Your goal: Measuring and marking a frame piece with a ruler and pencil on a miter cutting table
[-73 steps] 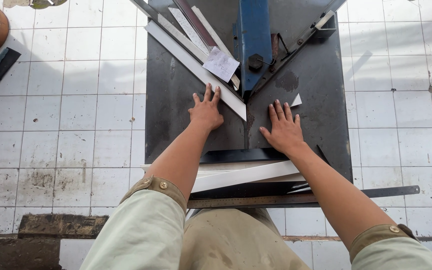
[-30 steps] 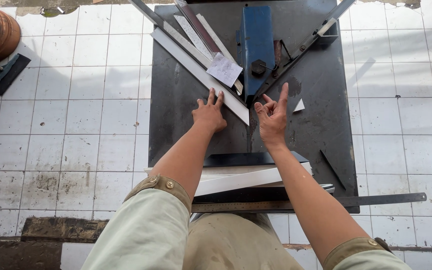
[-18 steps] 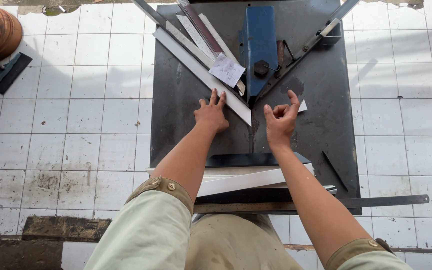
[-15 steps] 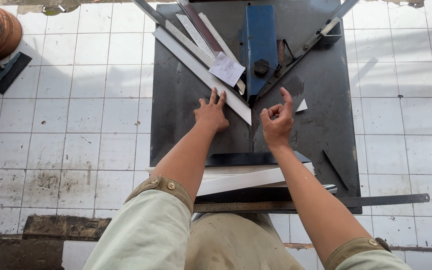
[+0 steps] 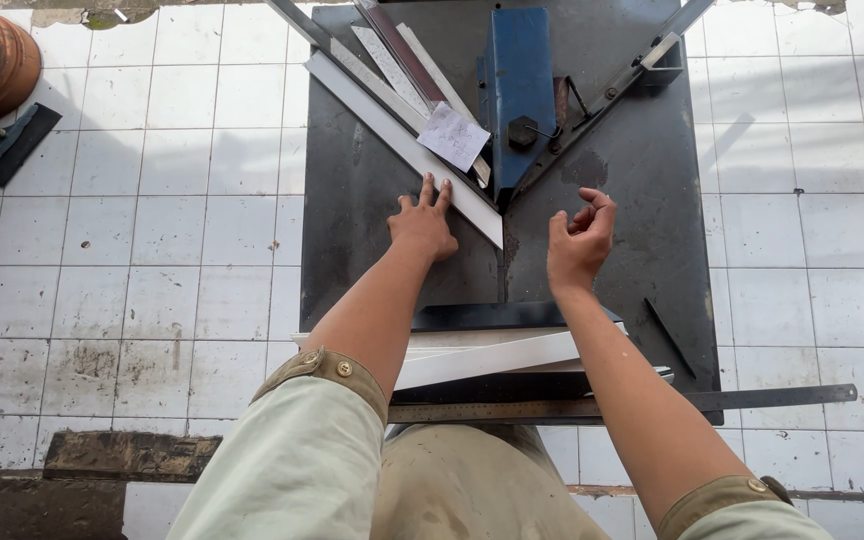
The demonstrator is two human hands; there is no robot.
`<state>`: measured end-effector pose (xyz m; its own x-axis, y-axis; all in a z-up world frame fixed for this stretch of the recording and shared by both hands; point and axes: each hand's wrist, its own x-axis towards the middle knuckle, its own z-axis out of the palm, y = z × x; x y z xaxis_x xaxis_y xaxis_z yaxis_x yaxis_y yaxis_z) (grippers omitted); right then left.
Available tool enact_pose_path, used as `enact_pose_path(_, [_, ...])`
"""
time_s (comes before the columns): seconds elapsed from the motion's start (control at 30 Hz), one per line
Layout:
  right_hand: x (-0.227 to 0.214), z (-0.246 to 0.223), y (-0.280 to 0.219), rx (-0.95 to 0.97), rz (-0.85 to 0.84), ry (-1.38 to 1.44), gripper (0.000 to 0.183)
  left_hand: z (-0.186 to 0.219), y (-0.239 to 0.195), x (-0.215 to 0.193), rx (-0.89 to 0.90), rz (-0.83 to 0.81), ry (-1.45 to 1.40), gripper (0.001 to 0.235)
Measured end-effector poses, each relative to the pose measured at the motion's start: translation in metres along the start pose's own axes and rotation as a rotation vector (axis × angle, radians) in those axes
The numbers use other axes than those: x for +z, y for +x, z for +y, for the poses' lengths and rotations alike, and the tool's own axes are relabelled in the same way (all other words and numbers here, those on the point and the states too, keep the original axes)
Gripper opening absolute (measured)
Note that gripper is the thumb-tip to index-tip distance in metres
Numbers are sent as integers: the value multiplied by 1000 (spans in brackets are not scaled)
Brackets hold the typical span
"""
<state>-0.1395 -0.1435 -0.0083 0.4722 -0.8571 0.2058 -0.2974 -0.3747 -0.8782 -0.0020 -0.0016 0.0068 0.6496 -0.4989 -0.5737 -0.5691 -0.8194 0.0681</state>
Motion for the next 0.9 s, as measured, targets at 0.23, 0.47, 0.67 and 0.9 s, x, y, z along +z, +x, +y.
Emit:
enact_pose_path(0.23, [-16, 30, 5, -50, -141, -121, 10, 0, 1, 0, 5, 5, 5, 86])
enact_pose_path(0.47, [-20, 60, 10, -275, -419, -338, 13, 0, -4, -1, 2, 5, 7, 85])
enact_pose_path(0.67, [-33, 24, 4, -356, -702, -614, 49, -1, -4, 2, 0, 14, 18, 86])
enact_pose_path(0.9, [-30, 26, 7, -292, -836, -882, 53, -2, -11, -3, 12, 37, -2, 86])
